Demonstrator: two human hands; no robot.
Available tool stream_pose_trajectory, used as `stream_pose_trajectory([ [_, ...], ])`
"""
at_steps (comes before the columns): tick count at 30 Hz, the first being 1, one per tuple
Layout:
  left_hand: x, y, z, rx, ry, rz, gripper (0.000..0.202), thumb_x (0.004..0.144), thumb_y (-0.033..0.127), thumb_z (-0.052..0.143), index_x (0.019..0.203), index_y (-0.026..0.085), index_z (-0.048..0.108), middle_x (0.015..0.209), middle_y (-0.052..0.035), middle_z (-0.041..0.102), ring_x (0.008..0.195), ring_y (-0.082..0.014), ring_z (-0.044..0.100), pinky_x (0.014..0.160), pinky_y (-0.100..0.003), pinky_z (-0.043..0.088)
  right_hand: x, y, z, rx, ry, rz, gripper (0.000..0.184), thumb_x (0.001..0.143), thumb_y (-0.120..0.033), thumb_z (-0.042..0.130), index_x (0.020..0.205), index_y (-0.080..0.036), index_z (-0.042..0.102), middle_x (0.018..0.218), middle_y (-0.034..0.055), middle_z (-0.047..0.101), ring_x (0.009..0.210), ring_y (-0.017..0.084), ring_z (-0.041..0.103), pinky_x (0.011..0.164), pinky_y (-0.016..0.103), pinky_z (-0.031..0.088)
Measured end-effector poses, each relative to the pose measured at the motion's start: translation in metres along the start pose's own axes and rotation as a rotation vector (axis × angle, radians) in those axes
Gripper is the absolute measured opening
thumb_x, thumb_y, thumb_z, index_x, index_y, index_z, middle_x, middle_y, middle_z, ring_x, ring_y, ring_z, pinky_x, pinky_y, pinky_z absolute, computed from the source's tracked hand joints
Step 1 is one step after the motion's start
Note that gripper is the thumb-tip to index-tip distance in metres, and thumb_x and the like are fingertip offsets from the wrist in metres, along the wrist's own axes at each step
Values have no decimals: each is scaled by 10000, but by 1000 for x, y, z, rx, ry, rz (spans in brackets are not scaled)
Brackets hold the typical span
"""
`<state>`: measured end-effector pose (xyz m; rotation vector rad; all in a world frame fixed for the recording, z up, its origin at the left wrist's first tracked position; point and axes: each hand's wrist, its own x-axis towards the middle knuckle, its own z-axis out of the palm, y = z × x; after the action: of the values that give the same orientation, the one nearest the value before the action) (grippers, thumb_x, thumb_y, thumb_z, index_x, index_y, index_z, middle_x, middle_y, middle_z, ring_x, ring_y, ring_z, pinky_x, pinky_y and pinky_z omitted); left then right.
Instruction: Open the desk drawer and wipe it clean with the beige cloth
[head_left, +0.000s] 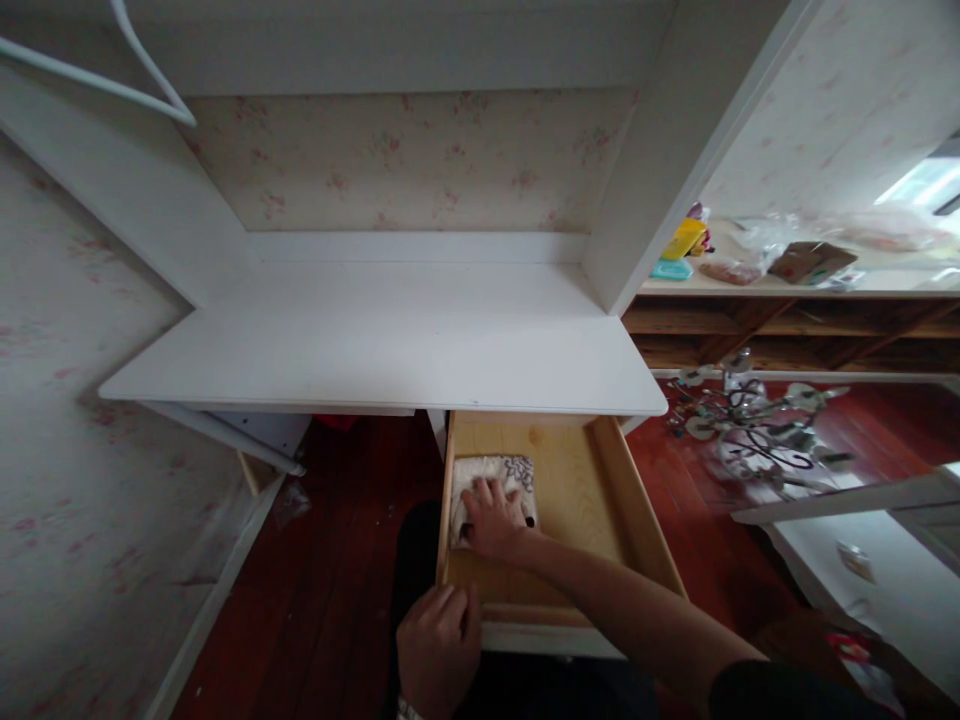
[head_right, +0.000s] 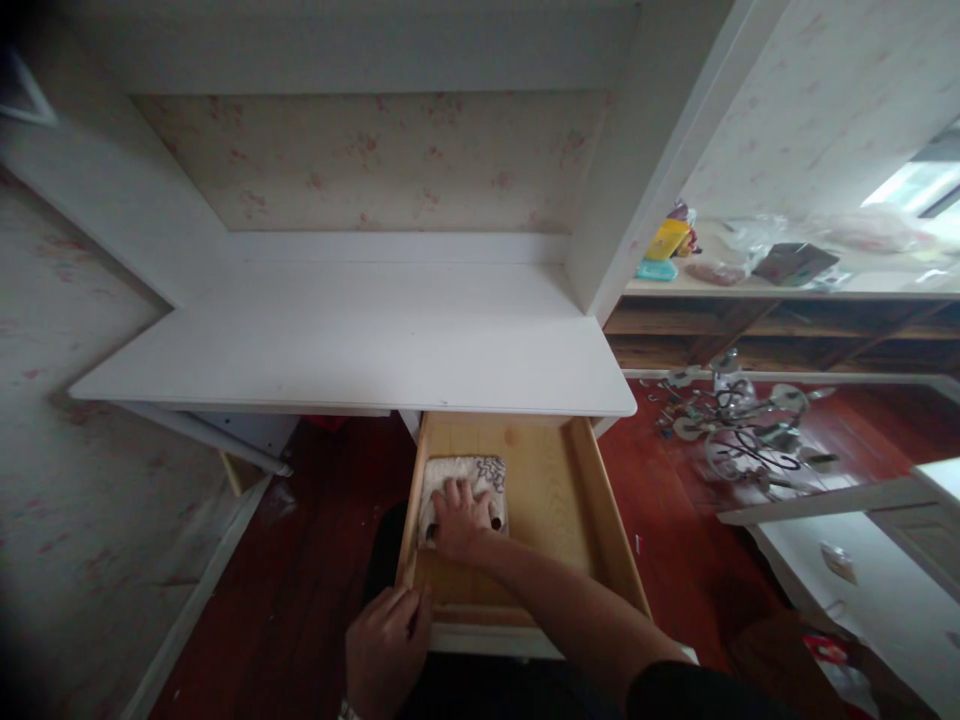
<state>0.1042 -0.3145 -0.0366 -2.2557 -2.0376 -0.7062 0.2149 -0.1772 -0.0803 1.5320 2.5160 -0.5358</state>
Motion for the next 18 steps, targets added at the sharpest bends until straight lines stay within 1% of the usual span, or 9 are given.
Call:
stream_pose_trajectory([
  [2,0,-1,0,-13,-28,12,333,916,208,473,593,218,550,568,5,569,580,-123,548,582,-284,371,21,7,-10,-3,18,47,557,822,-393,508,1358,-276,412,1459,143,325,1278,377,279,916,700,267],
  [5,2,-3,-1,-24,-68,26,328,915,203,470,596,218,545,570,12,567,572,-119,550,571,-281,373,48,16,-26,11,35,125,560,846,-395,467,1389,-291,378,1482,128,292,1307,355,233,943,711,219],
  [7,3,-4,-1,-31,-74,32,333,917,212,471,592,216,542,566,15,563,563,-115,548,557,-277,370,60,20,-34,29,21,155,547,851,-423,465,1381,-313,386,1481,112,291,1305,346,236,942,711,222],
  [9,4,-5,-2,-41,-64,31,339,920,219,469,590,214,546,569,15,569,563,-110,549,549,-270,367,65,24,-39,39,-14,152,541,851,-462,467,1371,-332,394,1485,96,286,1303,345,238,934,712,234],
  [11,4,-5,-1,-42,-54,23,350,924,222,463,583,212,545,565,12,572,560,-107,548,542,-264,364,63,31,-42,42,-46,126,557,851,-503,457,1379,-341,385,1500,82,266,1317,350,216,937,713,231],
  [13,4,-4,-1,-34,-51,16,359,926,224,457,579,212,545,559,11,572,555,-108,544,541,-261,362,57,44,-43,46,-59,101,574,850,-518,452,1389,-337,375,1508,75,256,1330,351,200,947,705,230],
  [15,4,-3,-1,-26,-54,17,363,929,227,452,579,213,546,560,10,574,557,-110,546,546,-259,365,47,64,-44,53,-59,105,587,843,-501,466,1395,-324,378,1508,79,263,1333,350,206,959,685,240],
  [18,5,-3,-2,-35,-75,33,360,933,236,452,589,214,556,571,11,582,566,-108,552,555,-254,367,28,104,-46,66,-52,172,605,816,-454,502,1393,-304,400,1507,87,272,1324,355,241,964,648,265],
])
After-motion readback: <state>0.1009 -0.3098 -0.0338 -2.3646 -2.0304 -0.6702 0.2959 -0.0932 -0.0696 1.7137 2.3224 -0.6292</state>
